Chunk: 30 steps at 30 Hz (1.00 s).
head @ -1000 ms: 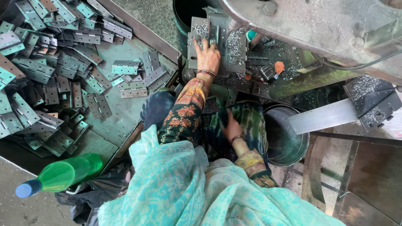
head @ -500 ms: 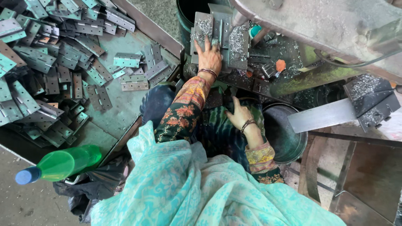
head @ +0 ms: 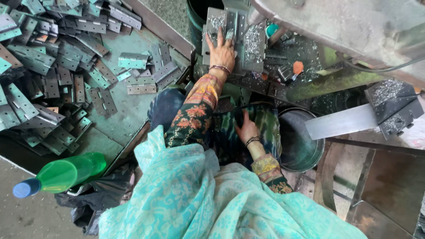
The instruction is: The person operates a manual press machine to process small metal pieces. They pick up each piece from a nearby bin, place it into the machine, and then remove the processed piece, repeating this cycle continuously.
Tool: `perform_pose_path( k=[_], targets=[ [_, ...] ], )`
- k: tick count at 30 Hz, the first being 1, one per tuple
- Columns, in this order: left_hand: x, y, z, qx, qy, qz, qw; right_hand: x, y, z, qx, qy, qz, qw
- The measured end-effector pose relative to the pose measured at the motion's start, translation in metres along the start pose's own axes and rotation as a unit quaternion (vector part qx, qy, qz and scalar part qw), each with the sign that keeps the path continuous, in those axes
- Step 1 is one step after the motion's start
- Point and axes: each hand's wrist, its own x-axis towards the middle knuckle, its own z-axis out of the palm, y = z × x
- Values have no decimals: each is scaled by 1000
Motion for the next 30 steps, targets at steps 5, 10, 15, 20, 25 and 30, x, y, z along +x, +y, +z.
perform_pose_path(
  k=[5,10,15,20,25,30],
  targets=[
    [4,-8,2,-2,30,-12,999,7,-17,-39,-29,-34,-2,999],
    [9,-8,1,-6,-18,-8,1000,12,-17,-48,-49,-29,-34,998],
    [6,-9,2,1,56,-3,998,8,10,15,-29,-3,13,999],
    [8,-14,-1,-19,43,2,999,24,39,68,27,61,-48,997],
    [9,-10,6,-27,57,0,998,23,44,69,0,26,-13,1000],
    [12,-15,0,-9,80,6,997,14,5,-4,-36,-20,-19,999]
  ],
)
